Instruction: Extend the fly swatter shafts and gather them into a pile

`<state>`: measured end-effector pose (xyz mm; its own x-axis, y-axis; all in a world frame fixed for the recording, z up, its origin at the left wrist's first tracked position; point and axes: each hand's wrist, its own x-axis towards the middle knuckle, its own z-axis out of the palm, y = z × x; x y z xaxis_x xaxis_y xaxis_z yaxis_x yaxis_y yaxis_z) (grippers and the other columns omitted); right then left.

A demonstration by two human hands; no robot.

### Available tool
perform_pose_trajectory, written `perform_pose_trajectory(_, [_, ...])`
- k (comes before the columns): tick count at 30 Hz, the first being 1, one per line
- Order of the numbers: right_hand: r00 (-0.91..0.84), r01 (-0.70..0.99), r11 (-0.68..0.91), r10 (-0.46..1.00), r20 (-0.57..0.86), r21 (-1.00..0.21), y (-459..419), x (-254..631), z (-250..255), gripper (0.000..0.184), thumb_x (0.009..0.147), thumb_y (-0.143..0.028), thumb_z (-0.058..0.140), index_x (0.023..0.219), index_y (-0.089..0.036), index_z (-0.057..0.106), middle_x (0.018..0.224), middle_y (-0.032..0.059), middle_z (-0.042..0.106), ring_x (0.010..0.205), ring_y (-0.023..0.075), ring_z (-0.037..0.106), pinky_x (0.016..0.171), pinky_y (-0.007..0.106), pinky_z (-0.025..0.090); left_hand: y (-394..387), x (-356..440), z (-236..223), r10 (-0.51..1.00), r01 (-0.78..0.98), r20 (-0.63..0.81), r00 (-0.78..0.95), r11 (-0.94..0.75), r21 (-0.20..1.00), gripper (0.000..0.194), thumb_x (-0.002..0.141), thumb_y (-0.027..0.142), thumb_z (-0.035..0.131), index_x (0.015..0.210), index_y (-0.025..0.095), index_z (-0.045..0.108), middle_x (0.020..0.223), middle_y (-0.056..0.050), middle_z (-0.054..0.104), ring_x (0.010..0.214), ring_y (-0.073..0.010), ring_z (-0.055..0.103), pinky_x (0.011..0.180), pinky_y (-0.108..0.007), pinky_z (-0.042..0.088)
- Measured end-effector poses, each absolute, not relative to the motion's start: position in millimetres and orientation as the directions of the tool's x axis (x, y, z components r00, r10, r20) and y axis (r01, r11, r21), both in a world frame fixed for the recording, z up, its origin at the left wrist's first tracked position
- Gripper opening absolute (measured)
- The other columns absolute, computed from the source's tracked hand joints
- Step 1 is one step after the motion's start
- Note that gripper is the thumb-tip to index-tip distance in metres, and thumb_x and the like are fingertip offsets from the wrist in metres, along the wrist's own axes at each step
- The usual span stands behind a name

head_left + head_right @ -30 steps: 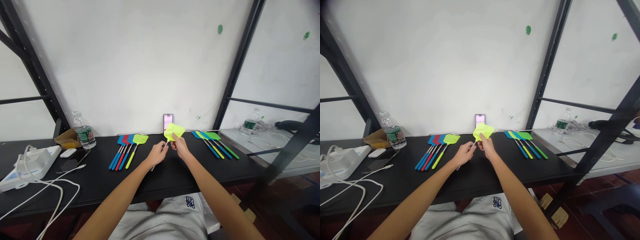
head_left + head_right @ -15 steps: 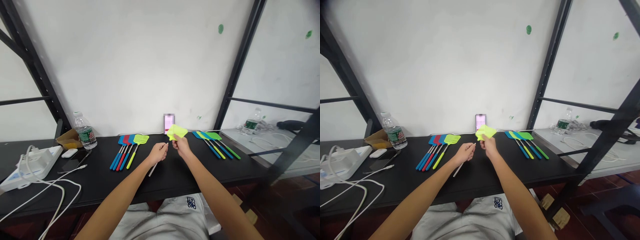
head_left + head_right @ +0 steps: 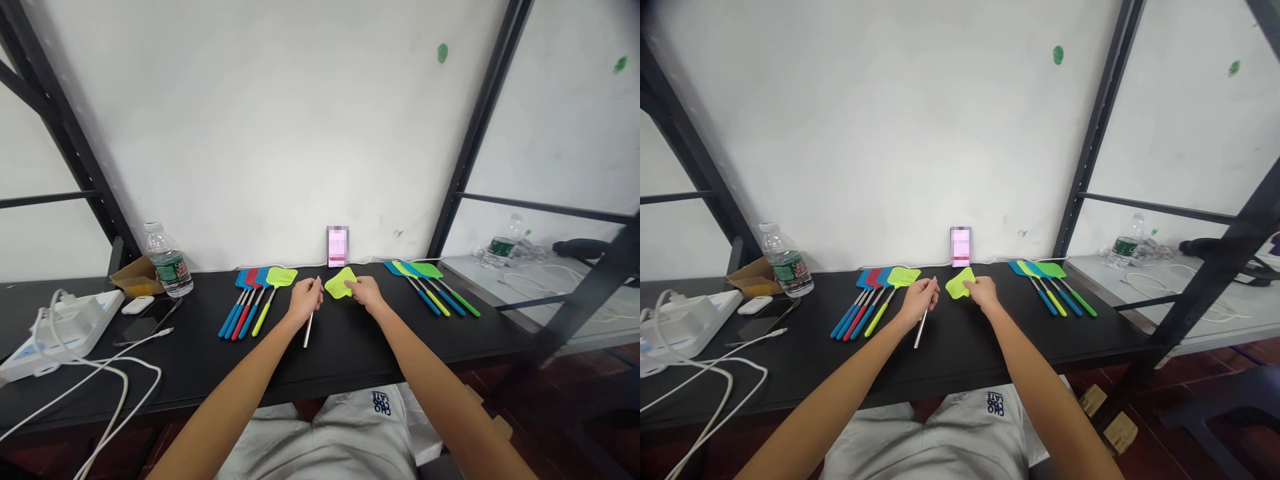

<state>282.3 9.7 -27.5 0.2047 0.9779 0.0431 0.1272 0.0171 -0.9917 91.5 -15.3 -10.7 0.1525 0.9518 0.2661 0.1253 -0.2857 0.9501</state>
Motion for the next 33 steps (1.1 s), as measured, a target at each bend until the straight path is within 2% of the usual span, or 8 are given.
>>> perform_pose_trajectory(5, [0.236, 0.390, -0.024, 0.969, 0.075, -0.920, 10.7, 286.0, -28.1, 0.016, 0.068, -0.030, 0.069, 0.065, -0.017, 0.060, 0.052, 0.0022, 0.058, 0.046, 0.0118, 0.051, 0.041, 0.020, 0.030, -13.7, 91.2, -12.9, 0.959, 0.162, 0.225, 0.170, -0.252, 0.954, 0.034, 0.086, 0.047, 0.044, 0.072, 0.017, 0.052, 0.052, 0.002, 0.057, 0.035, -0.0073, 0.048, 0.038, -0.019, 0.034])
perform_pose_trajectory(10, [0.314, 0.692, -0.151, 0.943, 0.106, -0.706, 5.9, 286.3, -23.3, 0.022, 0.068, -0.035, 0.068, 0.077, -0.016, 0.063, 0.078, 0.0121, 0.067, 0.072, 0.0218, 0.063, 0.053, 0.025, 0.038, -12.1, 90.8, -13.7, 0.958, 0.176, 0.228, 0.176, -0.259, 0.950, 0.025, 0.086, 0.037, 0.043, 0.075, 0.017, 0.052, 0.058, -0.001, 0.062, 0.037, -0.0078, 0.051, 0.038, -0.019, 0.034])
perform_pose_trajectory(13, [0.372, 0.753, -0.225, 0.921, 0.117, -0.619, 1.5, 286.2, -19.8, 0.033, 0.068, -0.041, 0.069, 0.087, -0.016, 0.063, 0.093, 0.0159, 0.066, 0.085, 0.0270, 0.063, 0.059, 0.028, 0.039, -10.2, 91.3, -16.0, 0.952, 0.197, 0.229, 0.200, -0.269, 0.943, 0.018, 0.084, 0.031, 0.045, 0.077, 0.016, 0.054, 0.060, 0.000, 0.064, 0.037, -0.0069, 0.051, 0.041, -0.019, 0.037])
perform_pose_trajectory(16, [0.393, 0.749, -0.196, 0.900, 0.186, -0.633, -2.4, 284.4, -15.6, 0.033, 0.072, -0.044, 0.066, 0.087, -0.015, 0.062, 0.093, 0.0161, 0.066, 0.086, 0.0261, 0.062, 0.059, 0.028, 0.038, -8.6, 92.5, -18.8, 0.947, 0.201, 0.231, 0.224, -0.277, 0.940, 0.017, 0.083, 0.030, 0.046, 0.078, 0.017, 0.055, 0.061, 0.000, 0.064, 0.037, -0.0070, 0.050, 0.043, -0.020, 0.038])
perform_pose_trajectory(19, [0.207, 0.678, 0.048, 0.945, 0.253, -0.734, -7.4, 278.4, -10.7, 0.032, 0.077, -0.047, 0.060, 0.073, -0.016, 0.062, 0.075, 0.0095, 0.064, 0.069, 0.0181, 0.059, 0.053, 0.024, 0.036, -8.2, 92.5, -19.5, 0.943, 0.209, 0.249, 0.221, -0.295, 0.932, 0.019, 0.081, 0.032, 0.047, 0.079, 0.016, 0.057, 0.063, 0.000, 0.064, 0.040, -0.0075, 0.051, 0.046, -0.021, 0.039])
perform_pose_trajectory(21, [-0.047, 0.535, 0.177, 0.982, 0.181, -0.826, -12.7, 272.6, -7.7, 0.035, 0.078, -0.049, 0.058, 0.068, -0.016, 0.062, 0.060, 0.0036, 0.059, 0.053, 0.0121, 0.052, 0.045, 0.021, 0.031, -8.7, 91.5, -18.0, 0.937, 0.235, 0.285, 0.200, -0.329, 0.915, 0.020, 0.080, 0.032, 0.048, 0.078, 0.016, 0.060, 0.065, 0.000, 0.064, 0.044, -0.0083, 0.053, 0.048, -0.021, 0.040])
perform_pose_trajectory(26, [-0.588, 0.303, 0.122, 0.805, -0.085, -0.945, -30.8, 255.2, -3.8, 0.034, 0.073, -0.047, 0.067, 0.081, -0.014, 0.064, 0.052, -0.0021, 0.056, 0.035, 0.0040, 0.032, 0.034, 0.018, 0.017, -12.1, 89.2, -10.9, 0.888, 0.296, 0.438, 0.139, -0.459, 0.838, 0.026, 0.080, 0.035, 0.048, 0.074, 0.018, 0.067, 0.077, -0.002, 0.068, 0.071, -0.0140, 0.060, 0.066, -0.024, 0.045])
perform_pose_trajectory(33, [-0.562, 0.006, 0.016, 0.827, 0.010, -1.000, -34.5, 233.8, -9.9, 0.030, 0.072, -0.041, 0.069, 0.074, -0.017, 0.051, 0.051, -0.0062, 0.050, 0.033, 0.0024, 0.031, 0.033, 0.016, 0.014, -15.5, 90.3, -6.7, 0.867, 0.321, 0.460, 0.188, -0.497, 0.806, 0.033, 0.085, 0.039, 0.045, 0.083, 0.017, 0.069, 0.082, -0.004, 0.068, 0.078, -0.0163, 0.061, 0.072, -0.025, 0.044])
